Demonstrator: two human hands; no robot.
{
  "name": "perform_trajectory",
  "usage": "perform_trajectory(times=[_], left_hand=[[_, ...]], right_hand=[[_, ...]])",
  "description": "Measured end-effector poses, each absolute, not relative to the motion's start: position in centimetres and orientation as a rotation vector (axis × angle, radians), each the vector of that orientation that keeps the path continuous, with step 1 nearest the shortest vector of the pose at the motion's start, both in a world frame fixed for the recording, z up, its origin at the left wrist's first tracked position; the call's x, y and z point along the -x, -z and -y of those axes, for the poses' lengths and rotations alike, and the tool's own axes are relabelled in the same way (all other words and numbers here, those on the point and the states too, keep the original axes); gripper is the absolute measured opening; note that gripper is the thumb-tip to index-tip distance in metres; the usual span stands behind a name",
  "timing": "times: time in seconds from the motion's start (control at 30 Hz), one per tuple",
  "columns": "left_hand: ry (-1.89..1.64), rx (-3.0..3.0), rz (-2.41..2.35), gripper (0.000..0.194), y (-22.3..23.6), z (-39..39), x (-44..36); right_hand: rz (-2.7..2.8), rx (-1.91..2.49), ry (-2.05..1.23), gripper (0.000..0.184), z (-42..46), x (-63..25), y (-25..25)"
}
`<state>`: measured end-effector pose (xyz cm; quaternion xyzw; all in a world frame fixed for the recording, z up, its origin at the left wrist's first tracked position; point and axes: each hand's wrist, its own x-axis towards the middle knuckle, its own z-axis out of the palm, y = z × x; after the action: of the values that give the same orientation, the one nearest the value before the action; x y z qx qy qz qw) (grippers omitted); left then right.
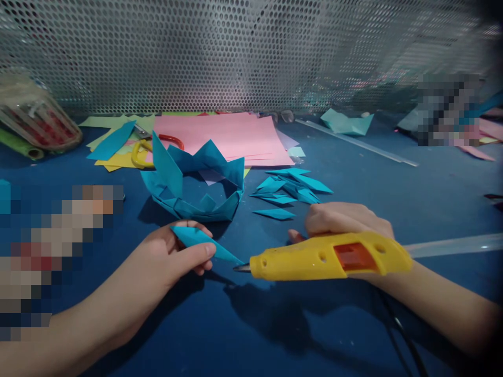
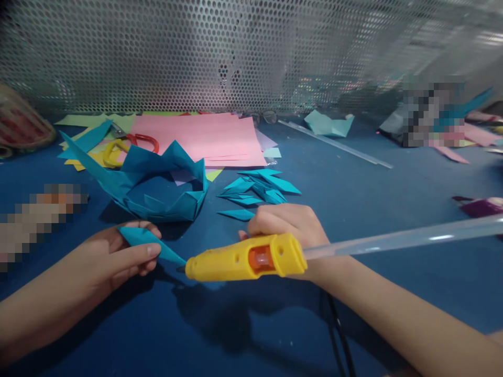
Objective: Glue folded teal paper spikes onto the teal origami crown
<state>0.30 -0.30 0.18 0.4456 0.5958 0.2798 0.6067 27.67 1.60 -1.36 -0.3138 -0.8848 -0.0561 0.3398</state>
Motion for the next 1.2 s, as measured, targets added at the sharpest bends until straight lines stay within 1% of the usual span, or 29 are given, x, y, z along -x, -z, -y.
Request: perform_trajectory(times=[0.07,0.13,0.2,0.27,0.47,0.63,0.8,1.03,1.2], left_hand=[[-0.640,-1.019,-1.395,0.026,-0.3,0.3,-0.3],[-0.615,-1.010,-1.409,0.029,-0.4,0.3,-0.3],[-0.607,-1.016,-1.400,0.029,-0.5,0.2,-0.3],[-0.609,-1.027,-1.383,0.027,-0.7,0.2,-0.4],[-0.589,-1.046,-1.366,0.022,-0.5,0.2,-0.2],[-0.606,-1.051,-1.348,0.020,0.0,0.2,0.0],[-0.609,-1.027,-1.309,0.020,-0.1,0.3,0.2],[-0.598,-0.989,-1.305,0.021,-0.4,0.1,0.0],[-0.617,-0.957,-1.338,0.027,-0.9,0.1,-0.4]], right_hand=[[2.265,0.834,0.099,0.031,-1.6,-27.5,1.4],[2.219,0.878,-0.036,0.030,-1.7,-27.4,1.3],[2.177,0.921,-0.202,0.025,-1.8,-27.3,1.3],[2.150,0.940,-0.298,0.019,-2.0,-27.3,1.2],[2.160,0.983,-0.392,0.011,-2.2,-27.2,1.4],[2.164,1.056,-0.517,0.009,-2.3,-27.1,1.4],[2.164,1.181,-0.642,0.008,-2.5,-27.5,1.1],[2.189,1.244,-0.763,0.002,-2.3,-28.3,1.0],[2.150,1.330,-0.646,0.010,-3.1,-29.8,0.4]])
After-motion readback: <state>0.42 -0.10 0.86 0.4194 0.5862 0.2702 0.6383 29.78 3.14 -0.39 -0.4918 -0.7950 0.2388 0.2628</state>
